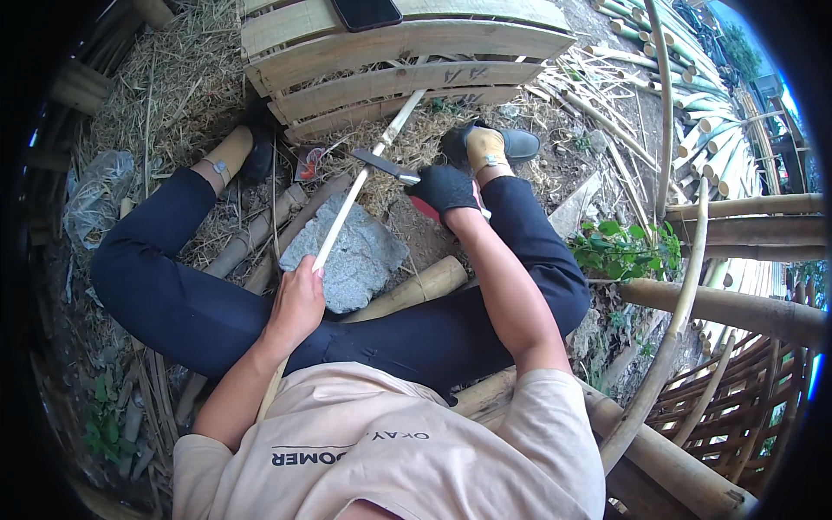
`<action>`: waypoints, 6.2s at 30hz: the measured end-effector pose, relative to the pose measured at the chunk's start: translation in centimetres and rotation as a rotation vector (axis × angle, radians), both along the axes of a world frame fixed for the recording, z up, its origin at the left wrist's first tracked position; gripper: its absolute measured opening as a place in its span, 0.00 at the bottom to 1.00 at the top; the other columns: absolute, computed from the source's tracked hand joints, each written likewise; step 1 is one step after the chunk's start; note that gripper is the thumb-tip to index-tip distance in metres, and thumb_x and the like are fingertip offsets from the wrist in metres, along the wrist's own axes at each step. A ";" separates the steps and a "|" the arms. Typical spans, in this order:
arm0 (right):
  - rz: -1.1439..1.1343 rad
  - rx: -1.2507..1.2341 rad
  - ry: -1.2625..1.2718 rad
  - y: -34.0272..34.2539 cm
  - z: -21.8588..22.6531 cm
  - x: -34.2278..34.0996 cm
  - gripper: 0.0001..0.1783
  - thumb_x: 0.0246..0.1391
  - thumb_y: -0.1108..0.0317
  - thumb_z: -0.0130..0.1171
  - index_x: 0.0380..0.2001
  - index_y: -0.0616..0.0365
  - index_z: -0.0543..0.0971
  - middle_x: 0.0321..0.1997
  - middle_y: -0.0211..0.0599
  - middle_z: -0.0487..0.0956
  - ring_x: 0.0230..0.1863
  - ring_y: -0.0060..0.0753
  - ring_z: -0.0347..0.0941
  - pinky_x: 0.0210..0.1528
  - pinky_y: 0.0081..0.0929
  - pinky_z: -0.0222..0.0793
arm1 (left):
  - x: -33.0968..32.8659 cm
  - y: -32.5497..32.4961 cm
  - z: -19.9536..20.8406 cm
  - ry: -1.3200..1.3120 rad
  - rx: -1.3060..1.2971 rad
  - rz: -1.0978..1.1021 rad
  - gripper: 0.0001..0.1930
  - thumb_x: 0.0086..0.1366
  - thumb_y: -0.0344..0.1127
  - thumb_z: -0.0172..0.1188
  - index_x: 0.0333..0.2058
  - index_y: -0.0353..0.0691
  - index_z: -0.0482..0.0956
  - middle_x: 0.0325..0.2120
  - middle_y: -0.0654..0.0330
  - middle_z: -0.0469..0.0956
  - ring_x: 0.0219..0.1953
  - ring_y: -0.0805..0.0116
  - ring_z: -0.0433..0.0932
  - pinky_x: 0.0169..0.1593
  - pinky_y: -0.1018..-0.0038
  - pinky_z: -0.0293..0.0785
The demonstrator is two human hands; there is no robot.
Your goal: The person is shaving a thin wooden rod with a small knife while sitting on the ground.
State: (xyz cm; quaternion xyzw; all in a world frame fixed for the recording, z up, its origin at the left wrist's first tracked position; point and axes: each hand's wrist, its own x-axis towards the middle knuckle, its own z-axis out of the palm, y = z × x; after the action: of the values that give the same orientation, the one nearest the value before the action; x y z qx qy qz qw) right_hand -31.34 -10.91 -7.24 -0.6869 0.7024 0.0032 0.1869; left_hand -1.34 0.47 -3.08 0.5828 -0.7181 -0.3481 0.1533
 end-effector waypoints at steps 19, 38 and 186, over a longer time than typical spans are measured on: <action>0.171 0.083 -0.157 2.6 3.4 4.6 0.24 0.52 0.43 0.63 0.39 0.53 0.85 0.37 0.51 0.85 0.42 0.55 0.82 0.48 0.46 0.76 | -0.3 -2.7 1.2 -0.101 0.235 -0.040 0.18 0.73 0.40 0.50 0.41 0.24 0.69 0.31 0.30 0.79 0.40 0.30 0.79 0.46 0.44 0.73; 0.071 0.050 -0.104 0.3 -1.2 4.1 0.18 0.51 0.51 0.61 0.37 0.51 0.87 0.36 0.51 0.84 0.41 0.56 0.82 0.48 0.45 0.77 | -1.8 -1.1 1.9 -0.453 -0.051 -0.139 0.05 0.67 0.22 0.48 0.41 0.28 0.67 0.25 0.37 0.81 0.32 0.42 0.85 0.37 0.56 0.84; 0.096 0.100 -0.188 -0.5 -1.3 2.2 0.21 0.51 0.49 0.60 0.36 0.53 0.87 0.37 0.55 0.84 0.42 0.56 0.82 0.49 0.45 0.77 | -1.5 -0.6 1.1 -0.144 0.056 -0.087 0.09 0.74 0.32 0.47 0.39 0.30 0.70 0.23 0.33 0.77 0.31 0.30 0.78 0.36 0.42 0.72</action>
State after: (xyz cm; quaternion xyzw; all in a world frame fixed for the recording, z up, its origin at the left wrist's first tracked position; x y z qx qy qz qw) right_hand -29.12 -11.41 -8.58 -0.7067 0.6472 -0.0172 0.2855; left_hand -2.80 -0.15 -2.00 0.5787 -0.7420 -0.3312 0.0697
